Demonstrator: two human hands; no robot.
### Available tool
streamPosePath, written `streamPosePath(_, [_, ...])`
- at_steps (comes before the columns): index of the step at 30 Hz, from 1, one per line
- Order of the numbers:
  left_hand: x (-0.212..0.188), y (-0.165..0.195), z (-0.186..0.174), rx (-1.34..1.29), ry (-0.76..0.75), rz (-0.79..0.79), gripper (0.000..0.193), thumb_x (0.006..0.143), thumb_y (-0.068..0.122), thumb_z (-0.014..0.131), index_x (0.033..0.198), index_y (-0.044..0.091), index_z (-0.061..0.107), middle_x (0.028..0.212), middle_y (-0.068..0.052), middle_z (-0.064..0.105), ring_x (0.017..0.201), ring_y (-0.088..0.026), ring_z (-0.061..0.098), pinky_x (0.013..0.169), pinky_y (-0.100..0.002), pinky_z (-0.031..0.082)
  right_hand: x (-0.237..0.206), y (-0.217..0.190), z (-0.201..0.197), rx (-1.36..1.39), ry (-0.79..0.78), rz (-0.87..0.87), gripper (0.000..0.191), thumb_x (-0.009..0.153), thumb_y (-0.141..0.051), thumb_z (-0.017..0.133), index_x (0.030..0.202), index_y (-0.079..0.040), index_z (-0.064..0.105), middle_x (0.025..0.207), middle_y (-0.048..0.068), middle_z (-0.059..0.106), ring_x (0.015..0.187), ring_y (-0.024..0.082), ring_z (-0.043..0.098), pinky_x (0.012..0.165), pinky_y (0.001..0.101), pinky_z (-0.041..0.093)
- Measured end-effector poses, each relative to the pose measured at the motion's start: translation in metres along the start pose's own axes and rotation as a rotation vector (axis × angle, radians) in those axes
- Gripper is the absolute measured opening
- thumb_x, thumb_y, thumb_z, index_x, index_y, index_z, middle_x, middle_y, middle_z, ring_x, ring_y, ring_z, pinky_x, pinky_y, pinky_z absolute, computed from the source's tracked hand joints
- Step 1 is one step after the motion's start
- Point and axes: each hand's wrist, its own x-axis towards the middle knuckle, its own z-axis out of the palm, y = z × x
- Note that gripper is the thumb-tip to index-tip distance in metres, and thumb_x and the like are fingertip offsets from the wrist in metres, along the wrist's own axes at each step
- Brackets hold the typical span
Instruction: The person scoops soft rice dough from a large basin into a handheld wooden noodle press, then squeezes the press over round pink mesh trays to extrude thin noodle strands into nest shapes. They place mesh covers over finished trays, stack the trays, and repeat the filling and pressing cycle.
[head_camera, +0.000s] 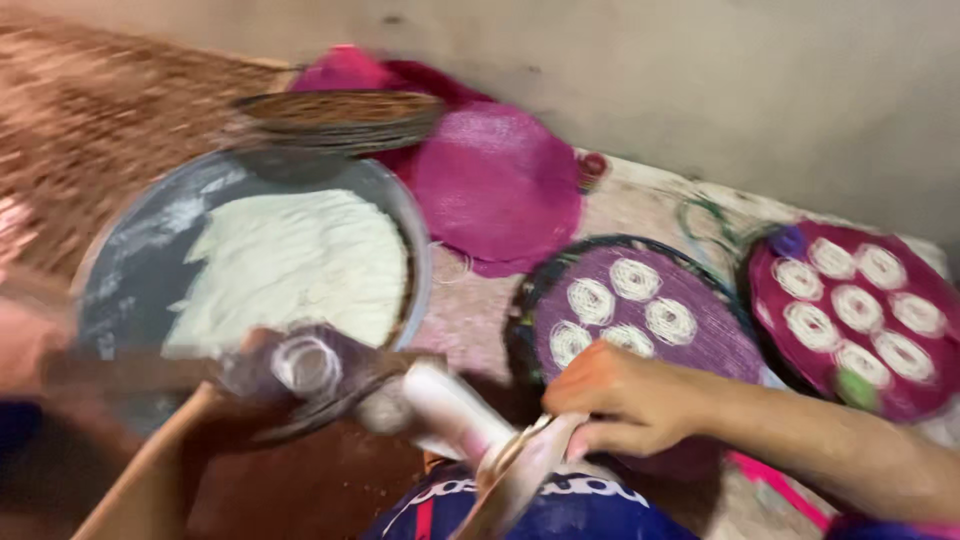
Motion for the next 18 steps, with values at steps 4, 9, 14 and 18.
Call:
streamPosePath(4, [-0.068, -0.009, -0.031, -0.208, 0.189, 0.132, 0.008, 0.098, 0.014, 0.063, 0.102, 0.01, 0.068, 0.081, -0.007, 0.066, 0.072, -0.017, 0.062, 0.063, -0.034, 0.049, 0.088, 0.028, -0.021, -0.778, 0.165, -0.264, 0.03, 0.085, -0.041, 0.074, 0.092, -0.012, 0.07, 0.072, 0.005, 0.056, 0.064, 0.026, 0.059, 0.056, 0.0409, 0.045])
streamPosePath(9, [-0.118, -0.075, -0.039, -0.116, 0.39, -0.251, 0.007, 0.097, 0.009, 0.065, 0.102, 0.006, 0.067, 0.084, -0.007, 0.065, 0.075, -0.016, 0.061, 0.066, -0.033, 0.049, 0.205, 0.067, -0.032, -1.228, 0.213, -0.572, 0.03, 0.083, -0.013, 0.077, 0.113, -0.012, 0.073, 0.095, 0.001, 0.064, 0.087, 0.018, 0.065, 0.08, 0.0362, 0.054])
streamPosePath(14, [-0.168, -0.111, -0.111, 0.186, 0.88, -0.24, 0.007, 0.096, 0.004, 0.067, 0.102, 0.002, 0.066, 0.087, -0.007, 0.064, 0.079, -0.015, 0.061, 0.069, -0.032, 0.048, 0.303, 0.116, 0.043, -0.709, 0.466, -0.123, 0.039, 0.09, -0.018, 0.071, 0.128, -0.008, 0.065, 0.125, 0.013, 0.062, 0.113, 0.033, 0.063, 0.092, 0.0428, 0.052])
streamPosePath(18, [-0.201, -0.117, -0.168, 0.742, 1.166, -0.122, 0.008, 0.095, 0.0, 0.069, 0.102, -0.001, 0.065, 0.09, -0.007, 0.063, 0.081, -0.015, 0.06, 0.072, -0.031, 0.048, 0.361, 0.148, 0.14, -0.419, -0.016, 0.171, 0.03, 0.087, -0.026, 0.073, 0.113, -0.013, 0.066, 0.111, 0.014, 0.066, 0.099, 0.035, 0.067, 0.083, 0.0443, 0.055])
